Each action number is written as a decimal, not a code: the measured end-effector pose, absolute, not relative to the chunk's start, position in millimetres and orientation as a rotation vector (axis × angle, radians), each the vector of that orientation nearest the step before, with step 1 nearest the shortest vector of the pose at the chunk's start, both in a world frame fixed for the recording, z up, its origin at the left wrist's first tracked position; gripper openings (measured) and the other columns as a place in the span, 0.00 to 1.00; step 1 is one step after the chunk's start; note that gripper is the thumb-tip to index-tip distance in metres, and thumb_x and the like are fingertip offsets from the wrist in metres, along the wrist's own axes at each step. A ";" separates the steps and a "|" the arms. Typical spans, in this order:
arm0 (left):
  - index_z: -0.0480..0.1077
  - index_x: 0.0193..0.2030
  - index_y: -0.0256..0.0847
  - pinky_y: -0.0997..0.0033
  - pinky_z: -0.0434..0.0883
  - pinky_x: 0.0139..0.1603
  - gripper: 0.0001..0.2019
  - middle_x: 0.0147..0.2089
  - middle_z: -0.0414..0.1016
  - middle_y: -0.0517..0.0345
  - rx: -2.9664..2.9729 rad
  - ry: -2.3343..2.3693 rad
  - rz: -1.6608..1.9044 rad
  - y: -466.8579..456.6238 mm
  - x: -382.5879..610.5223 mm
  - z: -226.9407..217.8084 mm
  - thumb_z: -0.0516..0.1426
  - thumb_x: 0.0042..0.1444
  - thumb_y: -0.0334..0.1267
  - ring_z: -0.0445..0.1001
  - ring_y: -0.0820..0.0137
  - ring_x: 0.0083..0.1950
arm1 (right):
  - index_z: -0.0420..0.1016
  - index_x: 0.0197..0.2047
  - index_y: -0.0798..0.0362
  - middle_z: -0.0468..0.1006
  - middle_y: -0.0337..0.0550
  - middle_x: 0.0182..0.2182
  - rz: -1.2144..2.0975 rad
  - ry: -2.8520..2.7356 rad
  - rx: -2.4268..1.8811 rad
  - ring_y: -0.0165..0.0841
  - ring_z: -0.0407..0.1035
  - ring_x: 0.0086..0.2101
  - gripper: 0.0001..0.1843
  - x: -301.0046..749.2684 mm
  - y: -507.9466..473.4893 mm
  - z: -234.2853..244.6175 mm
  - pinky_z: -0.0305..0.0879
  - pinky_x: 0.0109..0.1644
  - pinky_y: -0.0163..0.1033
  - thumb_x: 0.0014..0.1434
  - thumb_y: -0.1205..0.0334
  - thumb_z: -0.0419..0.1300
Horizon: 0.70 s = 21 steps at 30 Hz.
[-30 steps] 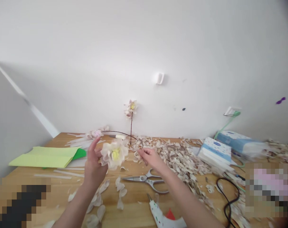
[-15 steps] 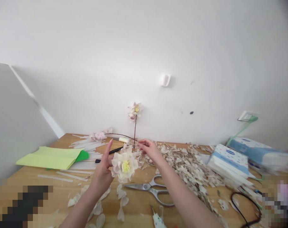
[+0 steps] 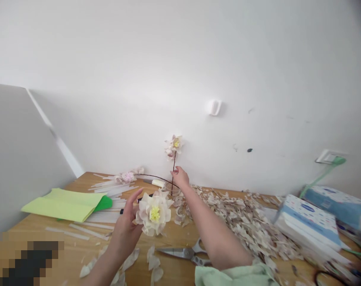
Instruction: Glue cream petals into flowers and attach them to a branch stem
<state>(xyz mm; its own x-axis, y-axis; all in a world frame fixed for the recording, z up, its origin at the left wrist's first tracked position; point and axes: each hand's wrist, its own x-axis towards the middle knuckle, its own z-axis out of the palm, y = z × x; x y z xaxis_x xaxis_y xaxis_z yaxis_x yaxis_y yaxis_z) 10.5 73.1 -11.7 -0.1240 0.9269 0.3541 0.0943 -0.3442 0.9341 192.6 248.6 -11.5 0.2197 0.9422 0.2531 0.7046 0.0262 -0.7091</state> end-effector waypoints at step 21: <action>0.51 0.60 0.43 0.74 0.65 0.20 0.47 0.16 0.67 0.70 1.196 1.063 1.596 61.3 11.5 17.5 0.66 0.30 0.33 0.69 0.69 0.18 | 0.67 0.48 0.55 0.72 0.45 0.45 0.361 -1.525 -1.530 0.34 0.70 0.40 0.14 208.2 232.8 19.8 0.68 0.42 0.45 0.60 0.59 0.55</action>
<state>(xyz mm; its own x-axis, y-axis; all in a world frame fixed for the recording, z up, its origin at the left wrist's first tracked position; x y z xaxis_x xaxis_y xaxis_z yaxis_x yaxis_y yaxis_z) 11.5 61.3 17.5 -0.1777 0.9523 0.2481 -0.1379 -0.2738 0.9519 208.2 232.8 19.8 0.1908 0.9030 0.3849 0.6344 0.1858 -0.7503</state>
